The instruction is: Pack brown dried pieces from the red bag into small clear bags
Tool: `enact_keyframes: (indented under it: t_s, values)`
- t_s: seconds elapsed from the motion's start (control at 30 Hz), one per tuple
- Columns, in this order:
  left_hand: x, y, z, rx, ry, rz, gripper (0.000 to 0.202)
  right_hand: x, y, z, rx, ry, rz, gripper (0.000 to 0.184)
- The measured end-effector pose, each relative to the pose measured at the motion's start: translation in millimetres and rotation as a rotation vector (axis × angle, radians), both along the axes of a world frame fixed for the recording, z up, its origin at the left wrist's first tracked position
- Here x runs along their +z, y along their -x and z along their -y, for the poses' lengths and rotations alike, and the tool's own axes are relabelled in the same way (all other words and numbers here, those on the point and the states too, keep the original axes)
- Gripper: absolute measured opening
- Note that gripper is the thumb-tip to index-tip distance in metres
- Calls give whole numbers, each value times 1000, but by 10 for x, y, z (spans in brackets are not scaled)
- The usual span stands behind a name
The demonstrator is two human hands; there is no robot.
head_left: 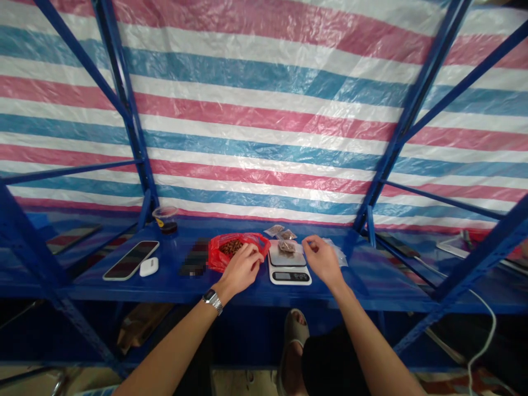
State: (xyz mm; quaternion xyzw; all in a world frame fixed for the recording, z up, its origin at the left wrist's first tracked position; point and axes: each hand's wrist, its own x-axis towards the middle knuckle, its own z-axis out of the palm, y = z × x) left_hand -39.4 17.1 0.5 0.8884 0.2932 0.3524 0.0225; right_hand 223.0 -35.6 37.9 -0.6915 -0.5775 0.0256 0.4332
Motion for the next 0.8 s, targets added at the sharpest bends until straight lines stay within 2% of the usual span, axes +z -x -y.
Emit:
enact_keyframes:
  t_s: [0.07,0.17,0.23,0.3,0.43,0.5,0.6,0.67,0.8]
  values:
    - [69,-42,-47,-28,1,-45,21,86,-91,-130,-5,105,124,23]
    - [112,-113,-154,-55,-3,-141,20,140,-224,-338,-86,273,254,26]
    - [79,-146,-247,-50,-10,-203,20,79,-300,-458,-114,356,284,29]
    - [7,-167,-354,-35,-28,-258,22,-58,-362,-549,-112,400,272,31]
    - [-122,-199,-609,-30,-68,-307,26,-385,-434,-642,-126,404,139,35]
    - [-143,-223,-749,-44,-67,-302,25,-481,-456,-668,-95,383,82,36]
    - [-136,-271,-912,-52,-53,-288,24,-512,-498,-695,-53,341,22,37]
    - [-123,-305,-940,-20,-49,-242,24,-488,-528,-696,-67,312,-20,40]
    - [-89,-368,-771,119,-84,-85,21,-421,-536,-662,-51,271,-91,44]
